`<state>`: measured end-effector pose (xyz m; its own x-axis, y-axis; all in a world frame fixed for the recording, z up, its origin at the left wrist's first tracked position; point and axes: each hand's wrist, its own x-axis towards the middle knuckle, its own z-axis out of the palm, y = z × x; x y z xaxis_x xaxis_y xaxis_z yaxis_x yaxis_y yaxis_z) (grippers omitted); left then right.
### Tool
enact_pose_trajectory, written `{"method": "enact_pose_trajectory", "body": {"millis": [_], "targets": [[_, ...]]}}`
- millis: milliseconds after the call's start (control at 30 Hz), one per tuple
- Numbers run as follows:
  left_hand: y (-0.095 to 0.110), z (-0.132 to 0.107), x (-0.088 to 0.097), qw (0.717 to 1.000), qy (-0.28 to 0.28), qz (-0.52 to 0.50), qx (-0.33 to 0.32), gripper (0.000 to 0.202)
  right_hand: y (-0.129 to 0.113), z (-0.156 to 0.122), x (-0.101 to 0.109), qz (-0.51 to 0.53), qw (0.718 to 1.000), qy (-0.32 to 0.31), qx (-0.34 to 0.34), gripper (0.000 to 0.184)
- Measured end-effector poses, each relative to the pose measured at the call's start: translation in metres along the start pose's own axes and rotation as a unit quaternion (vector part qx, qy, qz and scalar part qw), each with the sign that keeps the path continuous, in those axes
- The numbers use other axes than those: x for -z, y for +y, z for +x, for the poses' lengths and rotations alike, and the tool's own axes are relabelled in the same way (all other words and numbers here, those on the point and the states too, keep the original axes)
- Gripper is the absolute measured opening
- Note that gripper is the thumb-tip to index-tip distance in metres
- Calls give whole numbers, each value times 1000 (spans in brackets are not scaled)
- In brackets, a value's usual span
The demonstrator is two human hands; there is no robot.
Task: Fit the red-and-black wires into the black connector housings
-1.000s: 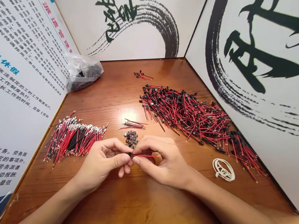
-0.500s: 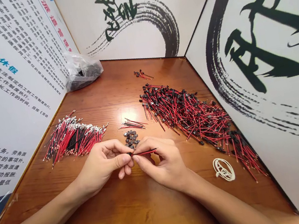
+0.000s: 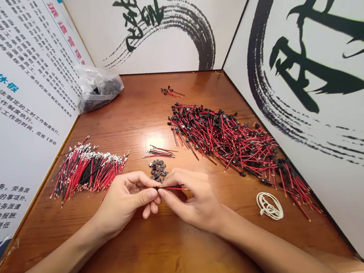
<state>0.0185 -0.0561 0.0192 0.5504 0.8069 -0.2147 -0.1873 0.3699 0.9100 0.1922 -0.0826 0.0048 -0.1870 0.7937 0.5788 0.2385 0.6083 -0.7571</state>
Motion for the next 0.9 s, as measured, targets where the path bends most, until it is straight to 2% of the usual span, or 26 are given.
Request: {"method": "enact_pose_trajectory", "body": {"millis": [500, 700, 900], "targets": [[4, 2, 5, 993, -11, 116, -2, 18, -1, 1, 4, -48, 999, -18, 12, 7], [8, 2, 4, 991, 10, 131, -7, 17, -1, 5, 11, -79, 997, 1, -22, 7], [13, 2, 5, 989, 20, 148, -12, 15, -2, 11, 19, -111, 991, 19, -68, 15]]}}
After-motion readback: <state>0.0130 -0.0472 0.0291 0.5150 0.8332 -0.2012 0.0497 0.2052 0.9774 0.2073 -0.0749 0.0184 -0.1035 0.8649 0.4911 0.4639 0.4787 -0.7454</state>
